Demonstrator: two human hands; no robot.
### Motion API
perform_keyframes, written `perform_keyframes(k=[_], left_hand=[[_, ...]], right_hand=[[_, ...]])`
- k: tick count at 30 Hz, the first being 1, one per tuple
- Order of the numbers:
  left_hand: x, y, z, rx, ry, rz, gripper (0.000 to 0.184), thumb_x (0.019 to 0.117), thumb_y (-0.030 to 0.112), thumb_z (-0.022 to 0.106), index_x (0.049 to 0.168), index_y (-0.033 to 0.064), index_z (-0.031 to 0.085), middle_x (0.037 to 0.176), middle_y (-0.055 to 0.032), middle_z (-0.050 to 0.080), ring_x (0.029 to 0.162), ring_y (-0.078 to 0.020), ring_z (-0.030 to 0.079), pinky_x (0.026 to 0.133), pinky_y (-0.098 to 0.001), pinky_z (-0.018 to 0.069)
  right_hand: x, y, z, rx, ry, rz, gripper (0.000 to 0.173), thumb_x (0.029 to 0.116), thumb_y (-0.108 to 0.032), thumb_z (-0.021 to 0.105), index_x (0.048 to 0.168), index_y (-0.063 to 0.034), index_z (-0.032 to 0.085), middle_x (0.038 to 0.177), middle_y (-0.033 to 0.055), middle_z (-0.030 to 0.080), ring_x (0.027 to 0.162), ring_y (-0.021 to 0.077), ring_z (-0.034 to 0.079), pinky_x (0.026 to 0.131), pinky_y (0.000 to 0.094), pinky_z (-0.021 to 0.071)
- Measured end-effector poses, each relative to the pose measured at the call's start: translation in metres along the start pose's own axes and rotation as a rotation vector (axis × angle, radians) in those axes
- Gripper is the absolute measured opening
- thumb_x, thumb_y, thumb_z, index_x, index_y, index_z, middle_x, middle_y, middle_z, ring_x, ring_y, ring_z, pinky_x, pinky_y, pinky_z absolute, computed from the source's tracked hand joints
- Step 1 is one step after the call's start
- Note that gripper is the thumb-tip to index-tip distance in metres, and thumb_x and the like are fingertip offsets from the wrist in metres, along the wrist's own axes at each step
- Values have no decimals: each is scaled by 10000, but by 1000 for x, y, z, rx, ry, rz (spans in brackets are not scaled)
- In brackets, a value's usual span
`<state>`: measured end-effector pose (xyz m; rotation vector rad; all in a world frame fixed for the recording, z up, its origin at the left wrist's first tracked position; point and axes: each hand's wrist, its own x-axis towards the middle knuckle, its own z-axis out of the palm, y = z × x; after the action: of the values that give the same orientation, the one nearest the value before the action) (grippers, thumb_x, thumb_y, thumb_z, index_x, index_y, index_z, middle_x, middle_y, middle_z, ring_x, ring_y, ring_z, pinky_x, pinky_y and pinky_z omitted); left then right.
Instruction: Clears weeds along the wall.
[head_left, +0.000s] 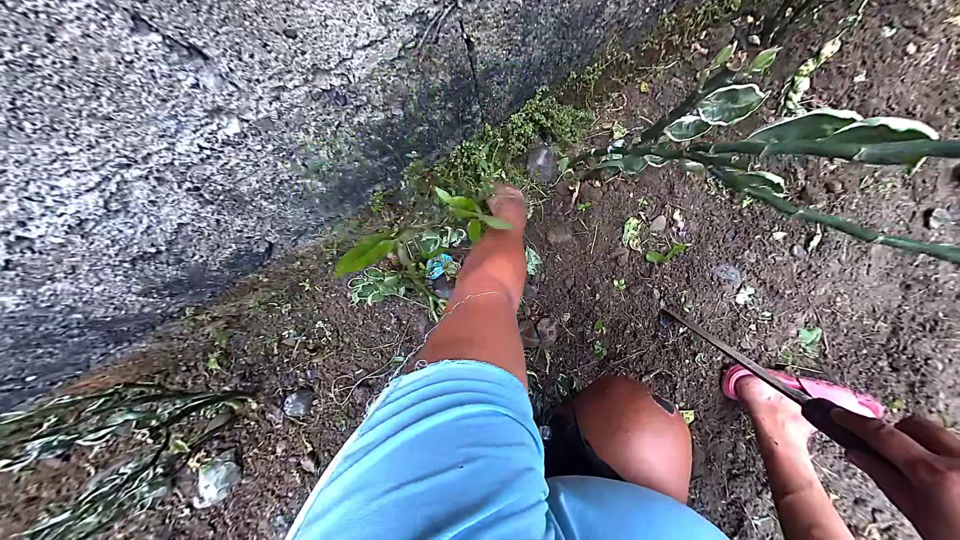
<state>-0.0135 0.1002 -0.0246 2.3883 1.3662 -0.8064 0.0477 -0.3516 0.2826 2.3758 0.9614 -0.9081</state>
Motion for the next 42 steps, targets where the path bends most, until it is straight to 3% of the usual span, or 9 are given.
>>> perform_keyframes(k=[5,15,19,22,26,29,33,38,42], left_hand=[[5,-5,-5,23,-28,35,276,1008,171,581,1202,7,690,1275,-244,675,1190,-437,651,892,-652,547],[-40,-27,9,1,-39,118,287,1008,195,573,1246,91,694,1292,-213,683,1187,-450,653,883,-684,542],[-110,-17,64,-27,-140,247,259,957,203,650,1183,95,715,1221,-218,697,1099,-443,679,835,-683,559],[-175,-4,109,-45,-305,441,386,979,221,635,1324,48,636,1291,-259,659,1191,-469,641,935,-694,520],[-194,-9,107,12,-336,549,431,1037,239,589,1421,43,574,1366,-254,628,1262,-456,609,990,-668,497],[-163,-12,87,-32,-89,468,341,1021,134,551,1345,100,652,1327,-202,664,1209,-417,646,938,-625,543],[-98,-18,49,-84,89,282,409,1004,95,571,1407,30,597,1592,-214,431,1423,-484,441,1030,-715,459],[-46,-48,32,-248,105,-27,642,1011,177,610,1610,166,379,1681,-172,318,1463,-574,341,975,-873,364],[-44,-56,33,-219,27,-136,642,993,201,631,1577,82,394,1659,-227,316,1432,-534,413,938,-747,509]], right_hand=[[0,-1,-1,15,8,3,379,1063,-281,536,1398,-135,636,1233,304,641,965,522,687,726,687,546],[1,-7,0,3,52,3,348,1054,-298,548,1353,-163,663,1227,290,654,977,526,685,736,703,538],[3,-6,4,9,41,18,347,1055,-298,561,1357,-158,659,1264,303,639,1020,547,667,770,730,519],[1,-6,14,8,45,28,363,1057,-302,558,1381,-163,644,1288,311,623,1040,556,660,783,744,515],[-7,-10,26,11,52,21,366,1058,-285,552,1389,-151,632,1284,323,615,1053,563,650,790,736,515],[-8,-13,26,14,54,35,364,1053,-275,558,1389,-166,641,1291,314,620,1059,555,653,806,737,514],[-6,-10,27,6,44,46,369,1059,-292,548,1397,-172,634,1298,314,615,1049,554,657,797,734,519],[-6,-7,26,28,56,39,376,1048,-277,563,1401,-169,635,1290,327,616,1021,565,661,779,744,513],[-5,0,24,49,46,42,380,1049,-269,553,1408,-172,632,1286,316,622,1021,554,664,775,729,520]])
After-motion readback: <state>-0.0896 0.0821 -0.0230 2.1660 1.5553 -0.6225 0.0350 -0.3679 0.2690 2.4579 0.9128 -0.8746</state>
